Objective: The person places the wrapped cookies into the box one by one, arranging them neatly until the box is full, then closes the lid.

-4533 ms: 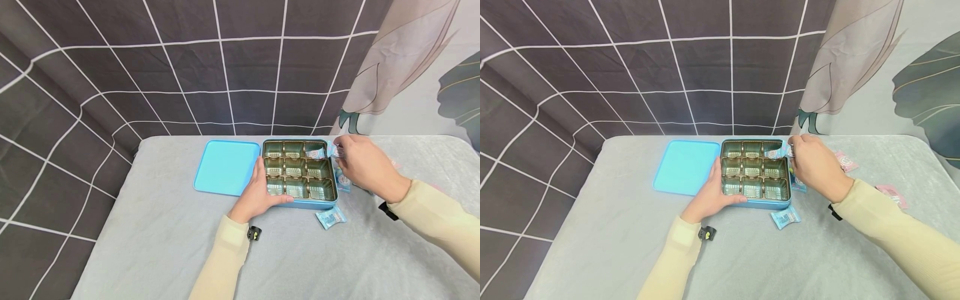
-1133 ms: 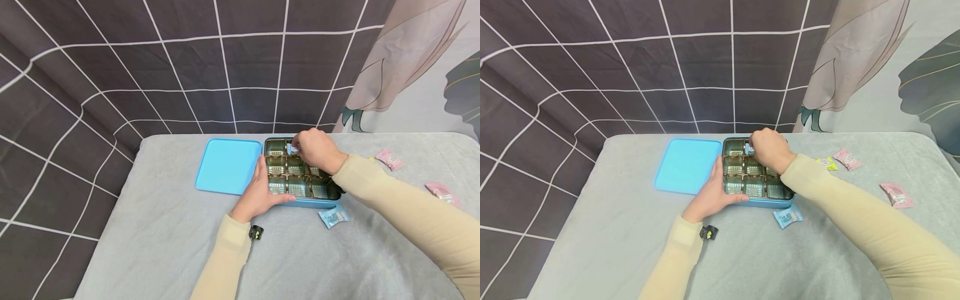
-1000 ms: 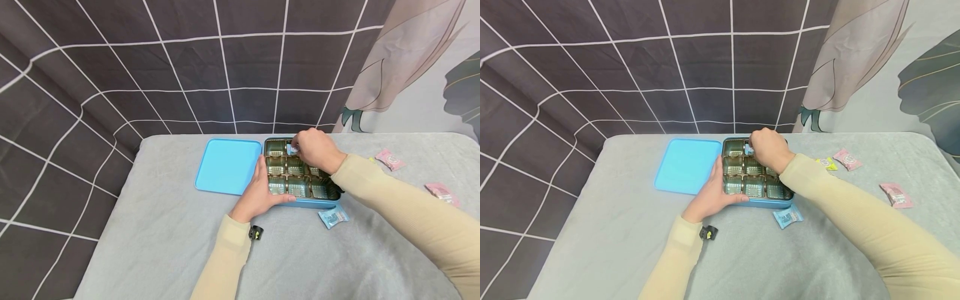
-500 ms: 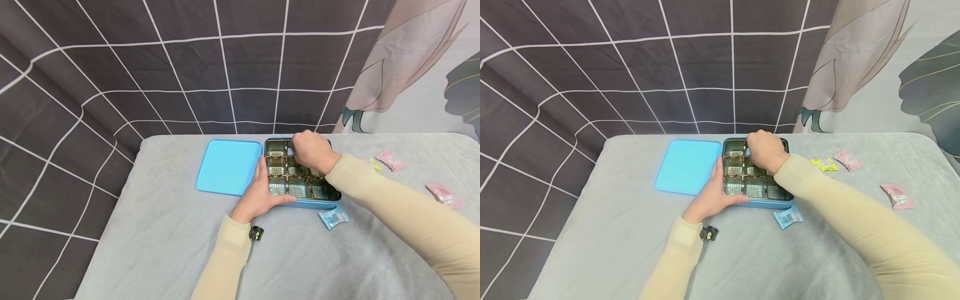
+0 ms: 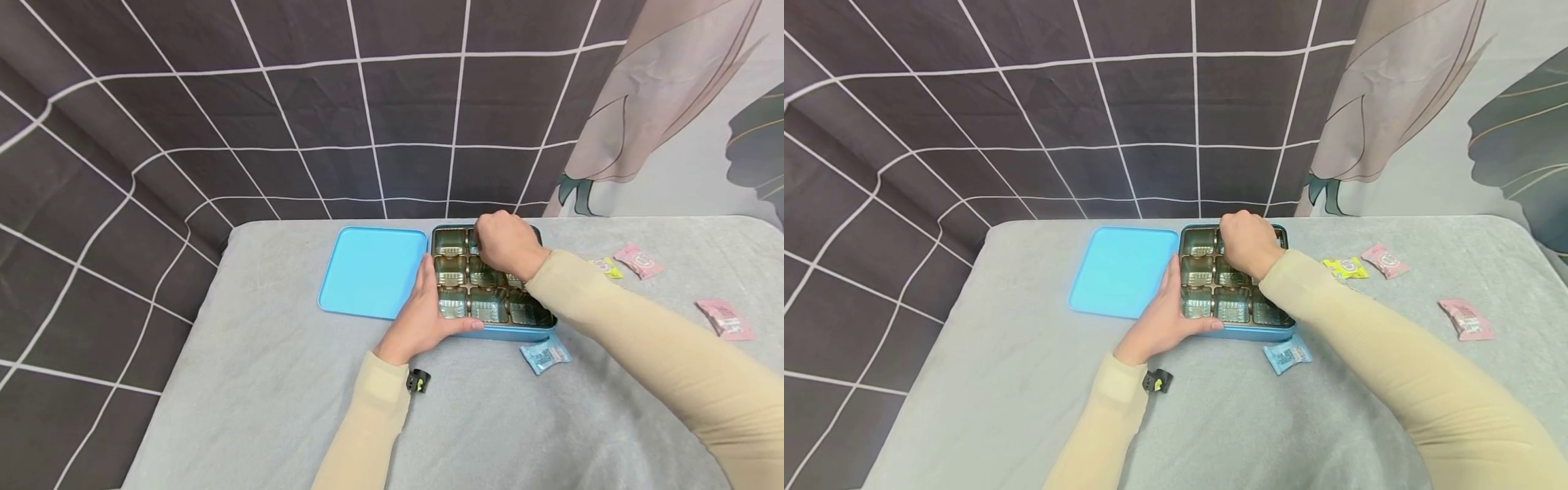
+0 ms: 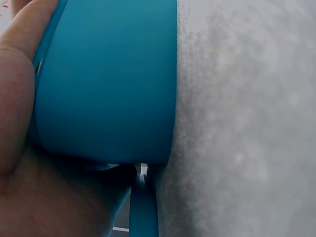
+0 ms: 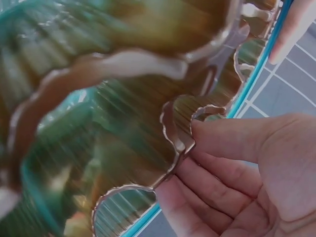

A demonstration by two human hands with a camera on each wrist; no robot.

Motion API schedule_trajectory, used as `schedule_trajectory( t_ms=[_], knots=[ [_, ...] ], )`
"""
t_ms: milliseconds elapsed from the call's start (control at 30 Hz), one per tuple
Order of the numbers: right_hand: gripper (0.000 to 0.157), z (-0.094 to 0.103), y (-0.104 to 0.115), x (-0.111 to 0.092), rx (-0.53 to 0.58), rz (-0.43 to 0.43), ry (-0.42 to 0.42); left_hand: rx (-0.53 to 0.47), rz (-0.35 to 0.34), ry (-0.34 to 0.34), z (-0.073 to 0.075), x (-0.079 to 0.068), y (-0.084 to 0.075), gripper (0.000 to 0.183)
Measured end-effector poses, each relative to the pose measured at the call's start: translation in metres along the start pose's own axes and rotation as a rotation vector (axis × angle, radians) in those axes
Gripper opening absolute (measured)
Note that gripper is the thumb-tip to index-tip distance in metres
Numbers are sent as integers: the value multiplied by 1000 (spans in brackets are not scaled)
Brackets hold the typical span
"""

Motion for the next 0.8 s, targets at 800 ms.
schedule_trajectory(
  t_ms=[800],
  knots=[
    [22,9,-8,1,101,22,20,24,0,-4,1,0,-2,138]
  ],
)
Point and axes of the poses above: each hand's wrist, its own x-axis towards the middle knuckle, its own z-axis out of the back of the hand, y = z × x, the point moved 2 cm from there along x, towards the middle knuckle, and after that the axes turned 11 degrees about y, right-handed, at the moved point
